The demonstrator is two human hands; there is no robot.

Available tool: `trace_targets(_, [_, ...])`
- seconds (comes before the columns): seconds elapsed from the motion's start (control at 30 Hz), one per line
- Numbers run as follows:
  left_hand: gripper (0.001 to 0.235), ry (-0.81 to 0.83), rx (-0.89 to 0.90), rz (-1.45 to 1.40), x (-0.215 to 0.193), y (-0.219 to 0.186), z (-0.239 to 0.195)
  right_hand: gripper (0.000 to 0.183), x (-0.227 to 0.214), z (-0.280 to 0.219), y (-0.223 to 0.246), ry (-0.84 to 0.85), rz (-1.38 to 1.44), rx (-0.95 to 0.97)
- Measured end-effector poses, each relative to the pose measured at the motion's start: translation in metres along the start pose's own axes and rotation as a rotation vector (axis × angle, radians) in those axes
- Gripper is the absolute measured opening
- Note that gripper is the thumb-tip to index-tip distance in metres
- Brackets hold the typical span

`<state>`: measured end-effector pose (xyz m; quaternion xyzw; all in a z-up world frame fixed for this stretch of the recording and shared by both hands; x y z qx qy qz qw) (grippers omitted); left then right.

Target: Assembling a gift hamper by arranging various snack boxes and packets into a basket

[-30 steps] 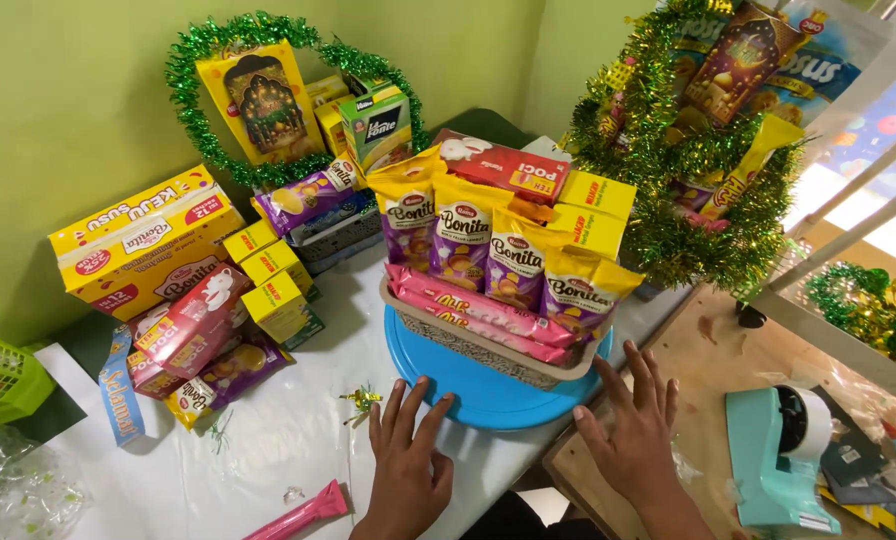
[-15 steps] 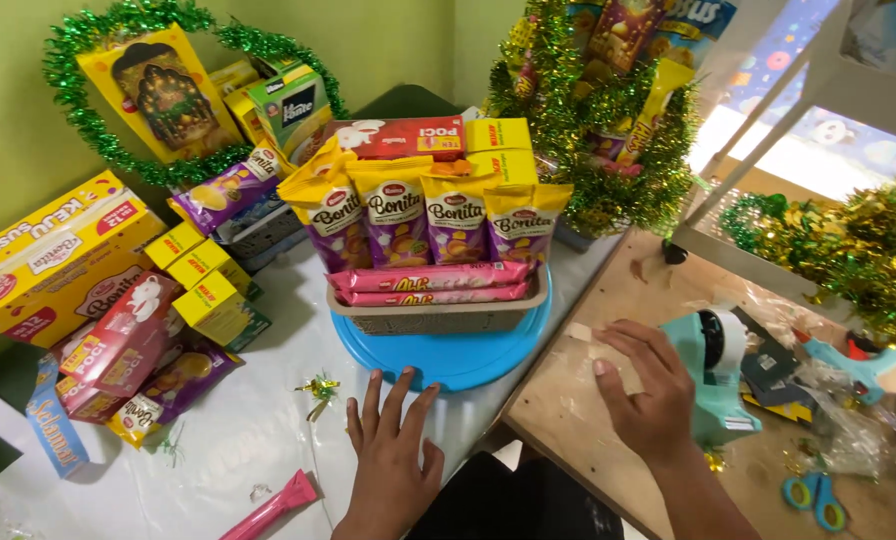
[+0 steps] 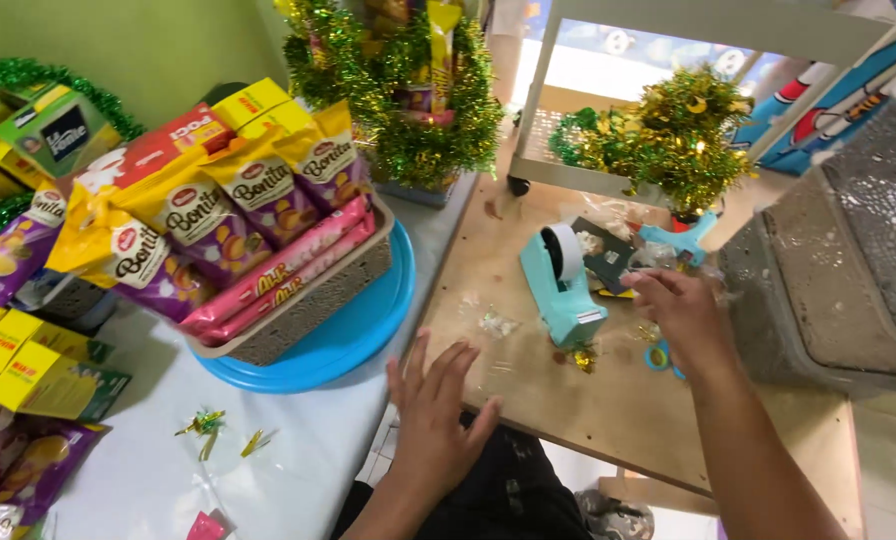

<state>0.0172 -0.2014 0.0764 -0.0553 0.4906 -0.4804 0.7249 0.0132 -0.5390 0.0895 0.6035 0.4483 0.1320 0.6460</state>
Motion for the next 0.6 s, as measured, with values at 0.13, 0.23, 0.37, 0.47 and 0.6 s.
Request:
trace_targets(0.13, [0.062,0.053,0.101,-0.030,0.064,-0.022,0.030,0.021,0.014,0.022,-0.033,0.067,0.103,-0.024])
trace_targets(0.23, [0.067,0.033,0.101,-0.145,0.103,-0.025,0.050,0.033,0.029,0.023,-0.039,0.111,0.262,0.083])
trace_targets(0.37, [0.068,0.041,0.088,-0.201,0.132,-0.023,0.066,0.044,0.051,0.031,-0.051,0.269,0.129,0.074])
trace_targets(0.47, [0.067,0.045,0.097,-0.194,0.158,-0.012,0.061,0.038,0.061,0.025,-0.051,0.300,0.170,0.088])
trace_targets(0.6, [0.069,0.010,0.104,-0.172,0.159,-0.012,0.061,0.037,0.060,0.026,-0.062,0.262,0.287,0.119])
Point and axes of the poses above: each hand's wrist, its own z-axis towards the middle knuckle, its own x-axis out of the palm, y = z × x, the point moved 6 cm from there along z, towards the middle knuckle, and after that the axes turned 2 degrees about -z, right-handed, at the moved point
